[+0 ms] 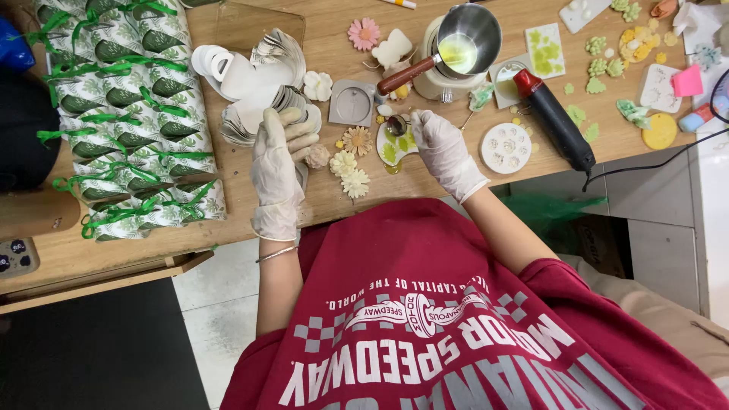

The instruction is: Creating decorative wax elements for candles using molds and a heat tool.

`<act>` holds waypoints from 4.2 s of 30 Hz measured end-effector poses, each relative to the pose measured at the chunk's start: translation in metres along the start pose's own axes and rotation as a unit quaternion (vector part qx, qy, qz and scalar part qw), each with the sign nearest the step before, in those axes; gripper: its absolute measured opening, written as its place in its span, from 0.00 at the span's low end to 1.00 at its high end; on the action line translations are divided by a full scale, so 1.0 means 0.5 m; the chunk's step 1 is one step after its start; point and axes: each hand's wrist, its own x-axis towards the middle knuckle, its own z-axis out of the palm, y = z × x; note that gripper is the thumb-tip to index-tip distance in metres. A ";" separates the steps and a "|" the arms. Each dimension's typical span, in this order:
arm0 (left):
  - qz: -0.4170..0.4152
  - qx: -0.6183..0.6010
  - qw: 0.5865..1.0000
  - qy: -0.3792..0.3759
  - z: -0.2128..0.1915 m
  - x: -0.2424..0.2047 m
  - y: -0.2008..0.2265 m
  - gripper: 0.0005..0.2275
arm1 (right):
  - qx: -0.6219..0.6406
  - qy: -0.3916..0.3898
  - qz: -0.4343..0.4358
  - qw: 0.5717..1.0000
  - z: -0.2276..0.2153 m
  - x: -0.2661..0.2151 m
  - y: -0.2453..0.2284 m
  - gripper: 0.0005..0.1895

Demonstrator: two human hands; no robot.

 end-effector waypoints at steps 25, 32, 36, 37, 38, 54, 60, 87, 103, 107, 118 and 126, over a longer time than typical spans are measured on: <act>0.002 -0.001 1.000 -0.008 0.002 -0.020 0.028 0.26 | 0.070 0.017 0.159 0.985 -0.055 -0.004 -0.025 0.09; -0.018 0.019 1.000 -0.015 -0.002 -0.013 0.018 0.26 | 0.352 0.124 0.297 0.879 -0.177 0.035 -0.094 0.12; -0.015 0.018 1.000 -0.014 0.012 -0.017 0.017 0.26 | 0.441 0.209 0.236 0.840 -0.232 0.063 -0.006 0.13; -0.015 0.019 1.000 -0.016 0.016 -0.015 0.016 0.26 | 0.440 0.211 0.237 0.840 -0.240 0.068 0.010 0.13; -0.020 0.025 0.999 -0.019 0.020 -0.014 0.016 0.26 | 0.439 0.222 0.216 0.843 -0.248 0.072 0.027 0.13; -0.053 0.061 0.996 -0.046 0.027 0.013 -0.005 0.24 | 0.424 0.127 0.273 0.854 -0.205 0.063 0.111 0.12; -0.046 0.062 0.994 -0.073 0.027 0.008 -0.028 0.23 | 0.440 0.149 0.280 0.840 -0.239 -0.015 0.075 0.14; -0.061 0.070 0.994 -0.065 0.026 -0.032 0.012 0.21 | 0.032 -0.029 0.412 0.910 -0.056 -0.114 0.118 0.20; -0.087 0.097 0.989 -0.070 0.029 -0.010 -0.035 0.17 | 0.340 0.068 0.517 0.782 -0.191 -0.197 0.126 0.10; -0.091 0.151 0.981 -0.087 0.022 0.008 -0.070 0.17 | 0.406 0.091 0.470 0.779 -0.231 -0.231 0.190 0.11; -0.024 0.339 0.899 -0.276 0.138 -0.083 -0.080 0.27 | 0.231 -0.257 0.148 0.927 -0.119 -0.075 0.030 0.26; 0.112 0.216 0.970 0.018 0.092 -0.041 0.042 0.36 | 0.074 0.115 0.148 0.980 -0.137 -0.057 0.067 0.35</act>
